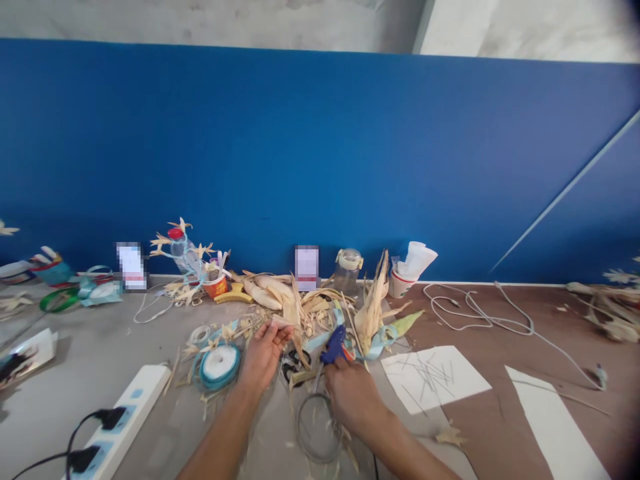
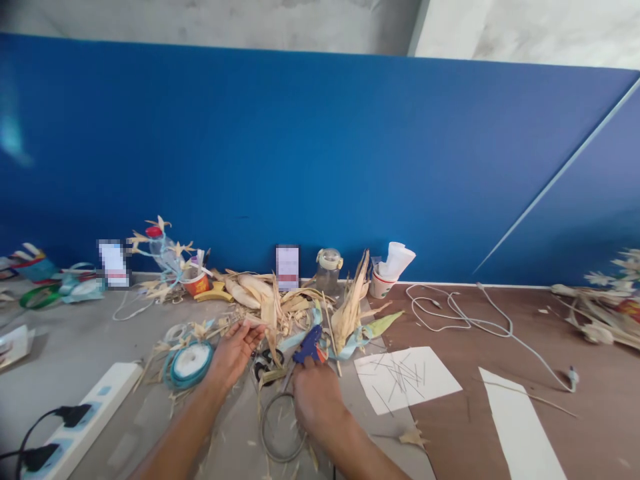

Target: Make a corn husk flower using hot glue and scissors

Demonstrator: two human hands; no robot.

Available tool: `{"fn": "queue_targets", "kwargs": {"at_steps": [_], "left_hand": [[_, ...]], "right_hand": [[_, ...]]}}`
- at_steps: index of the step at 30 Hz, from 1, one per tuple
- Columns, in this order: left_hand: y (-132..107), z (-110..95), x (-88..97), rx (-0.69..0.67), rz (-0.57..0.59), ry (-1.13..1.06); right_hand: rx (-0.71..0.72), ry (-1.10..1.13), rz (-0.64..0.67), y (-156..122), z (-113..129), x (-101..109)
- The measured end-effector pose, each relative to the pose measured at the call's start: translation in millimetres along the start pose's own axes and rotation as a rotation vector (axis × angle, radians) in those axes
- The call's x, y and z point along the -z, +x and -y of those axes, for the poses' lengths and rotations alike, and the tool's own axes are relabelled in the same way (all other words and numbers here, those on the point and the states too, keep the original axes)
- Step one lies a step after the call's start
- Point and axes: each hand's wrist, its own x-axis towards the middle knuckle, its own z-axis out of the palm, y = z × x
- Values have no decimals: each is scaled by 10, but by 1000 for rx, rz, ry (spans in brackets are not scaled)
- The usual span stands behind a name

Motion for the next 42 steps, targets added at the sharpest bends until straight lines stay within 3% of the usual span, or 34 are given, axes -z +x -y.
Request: {"fn": "queue_targets", "kwargs": {"at_steps": [3, 5, 15, 20, 26, 33, 39, 42], "left_hand": [[-3, -2, -7, 3, 2, 1], [-3, -8, -8, -3, -8, 6], [14, -6, 24, -42, -28, 33], [16, -16, 34, -20, -31, 27], [-6, 6, 47, 47, 7, 128], [18, -12, 78, 60, -45, 119], [28, -34, 68, 29, -74, 117], [20, -48, 51, 27, -58, 86]], "right_hand": [[155, 66, -137, 63, 70, 34], [228, 74, -155, 137, 157, 26], [202, -64, -98, 401, 480, -91], [185, -46, -91, 422, 398, -108], [-25, -42, -127, 452, 193, 38], [172, 68, -162, 367, 222, -111], [90, -37, -134, 413, 259, -50], [115, -39, -139, 429, 268, -16]]}}
